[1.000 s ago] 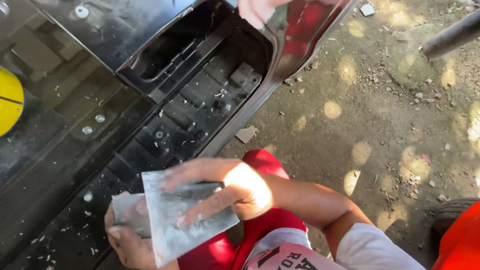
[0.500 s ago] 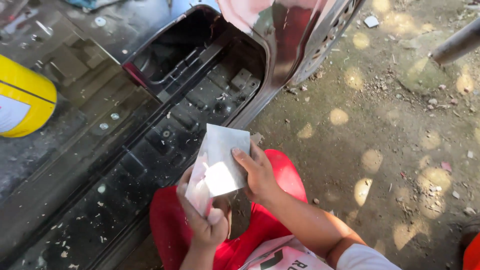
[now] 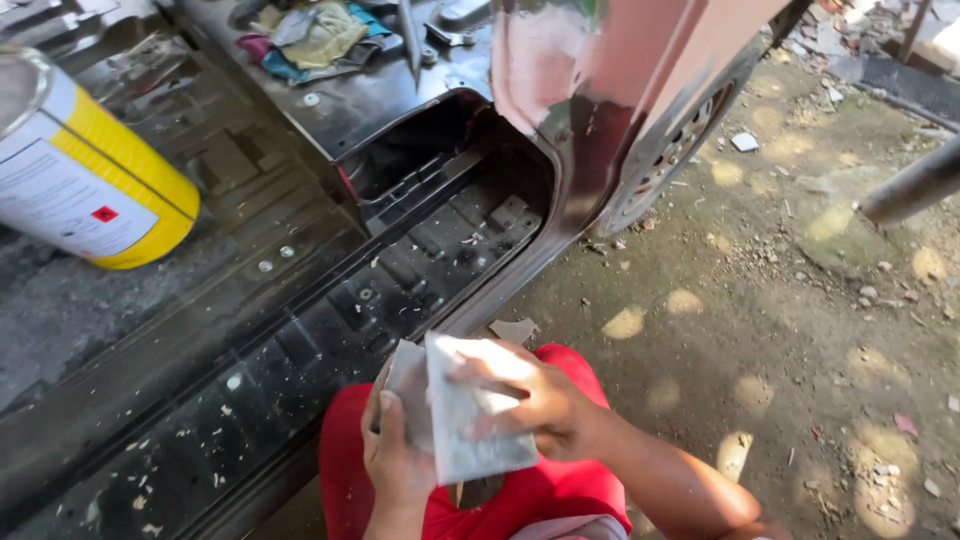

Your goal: The person scoops pink body filler from a can onto a metal spreader and applies it to a damaged area on the car door frame. They smooth the filler with the spreader and then use a sanding block to sand the applied filler on the door frame.

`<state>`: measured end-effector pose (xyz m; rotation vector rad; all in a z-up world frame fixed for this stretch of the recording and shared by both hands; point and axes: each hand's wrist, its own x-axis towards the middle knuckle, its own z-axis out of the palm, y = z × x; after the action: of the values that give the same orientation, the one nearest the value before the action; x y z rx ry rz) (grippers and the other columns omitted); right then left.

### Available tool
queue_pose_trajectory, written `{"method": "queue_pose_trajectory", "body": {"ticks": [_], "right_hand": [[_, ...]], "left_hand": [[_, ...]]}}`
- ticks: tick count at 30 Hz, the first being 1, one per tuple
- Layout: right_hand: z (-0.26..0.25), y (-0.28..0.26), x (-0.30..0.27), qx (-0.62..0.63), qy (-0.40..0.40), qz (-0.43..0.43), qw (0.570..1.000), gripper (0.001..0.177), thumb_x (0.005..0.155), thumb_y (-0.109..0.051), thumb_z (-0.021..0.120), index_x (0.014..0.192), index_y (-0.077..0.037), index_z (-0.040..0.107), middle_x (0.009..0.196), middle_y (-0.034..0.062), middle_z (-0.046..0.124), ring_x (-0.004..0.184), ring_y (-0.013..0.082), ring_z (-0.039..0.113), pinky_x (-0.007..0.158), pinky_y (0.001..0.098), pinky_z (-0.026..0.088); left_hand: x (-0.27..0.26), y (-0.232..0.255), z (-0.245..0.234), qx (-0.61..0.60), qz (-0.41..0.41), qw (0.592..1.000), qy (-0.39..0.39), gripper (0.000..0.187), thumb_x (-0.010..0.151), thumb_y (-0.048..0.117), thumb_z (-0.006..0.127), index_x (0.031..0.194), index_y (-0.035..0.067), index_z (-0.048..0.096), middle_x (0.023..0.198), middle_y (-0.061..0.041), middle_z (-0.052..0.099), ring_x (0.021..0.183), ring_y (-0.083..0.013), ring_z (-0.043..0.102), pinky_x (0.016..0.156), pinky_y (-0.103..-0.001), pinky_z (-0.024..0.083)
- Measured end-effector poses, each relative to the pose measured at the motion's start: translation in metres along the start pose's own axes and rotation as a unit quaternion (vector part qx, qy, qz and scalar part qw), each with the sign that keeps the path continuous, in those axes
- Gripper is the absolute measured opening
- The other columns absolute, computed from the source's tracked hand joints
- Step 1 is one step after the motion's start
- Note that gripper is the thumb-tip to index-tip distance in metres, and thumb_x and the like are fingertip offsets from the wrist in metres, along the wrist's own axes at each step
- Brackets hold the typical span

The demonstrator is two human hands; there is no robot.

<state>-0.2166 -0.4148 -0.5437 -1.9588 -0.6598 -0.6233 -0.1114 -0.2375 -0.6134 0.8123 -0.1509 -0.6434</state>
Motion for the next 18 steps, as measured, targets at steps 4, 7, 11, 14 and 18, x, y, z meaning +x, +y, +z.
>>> {"method": "queue_pose_trajectory", "body": {"ticks": [4, 7, 11, 14, 18], "right_hand": [[0.013, 0.018, -0.010, -0.017, 0.099, 0.065, 0.993, 0.035, 0.107, -0.031, 0.045, 0.124, -0.004, 0.058, 0.141, 0.0187, 0.054, 0.130, 0.0406, 0.054, 0.106, 0.0530, 0.047], [0.014, 0.026, -0.002, -0.006, 0.137, 0.137, 0.981, 0.036, 0.104, -0.033, 0.047, 0.118, -0.005, 0.066, 0.117, 0.0100, 0.069, 0.109, 0.0261, 0.065, 0.092, 0.0379, 0.052], [0.017, 0.074, -0.013, 0.359, 0.391, 0.163, 0.832, 0.051, 0.084, -0.036, 0.081, 0.113, -0.004, 0.054, 0.075, 0.0056, 0.049, 0.063, 0.0180, 0.046, 0.056, 0.0310, 0.039], [0.025, 0.059, 0.048, 0.495, 0.464, 0.406, 0.612, 0.020, 0.099, -0.028, 0.058, 0.105, -0.012, 0.068, 0.061, -0.0023, 0.059, 0.045, 0.0069, 0.053, 0.043, 0.0207, 0.044], [0.031, 0.087, 0.018, 0.230, 0.182, 0.313, 0.903, 0.067, 0.086, -0.046, 0.066, 0.134, 0.000, 0.056, 0.102, 0.0012, 0.061, 0.085, 0.0079, 0.057, 0.072, 0.0216, 0.044]], "left_hand": [[0.008, 0.014, -0.002, 0.143, 0.131, 0.981, 0.027, 0.065, 0.089, 0.048, 0.059, 0.126, -0.005, 0.063, 0.115, -0.022, 0.069, 0.105, -0.0355, 0.069, 0.077, -0.041, 0.062], [0.013, 0.007, -0.029, 0.104, 0.130, 0.982, 0.087, 0.052, 0.088, 0.034, 0.062, 0.122, -0.005, 0.063, 0.118, -0.027, 0.069, 0.108, -0.0385, 0.068, 0.085, -0.046, 0.059], [0.009, 0.024, 0.015, -0.102, -0.182, 0.968, -0.142, 0.032, 0.094, 0.028, 0.057, 0.088, -0.002, 0.068, 0.077, -0.014, 0.069, 0.068, -0.0228, 0.066, 0.065, -0.032, 0.051], [0.008, -0.011, 0.024, -0.118, -0.262, 0.954, -0.079, 0.027, 0.095, 0.024, 0.059, 0.093, -0.002, 0.067, 0.077, -0.012, 0.070, 0.063, -0.0206, 0.067, 0.057, -0.030, 0.051], [0.037, 0.023, 0.007, -0.184, -0.227, 0.952, -0.089, 0.038, 0.093, 0.036, 0.061, 0.109, 0.002, 0.066, 0.090, -0.010, 0.071, 0.076, -0.0213, 0.068, 0.068, -0.032, 0.054]]}}
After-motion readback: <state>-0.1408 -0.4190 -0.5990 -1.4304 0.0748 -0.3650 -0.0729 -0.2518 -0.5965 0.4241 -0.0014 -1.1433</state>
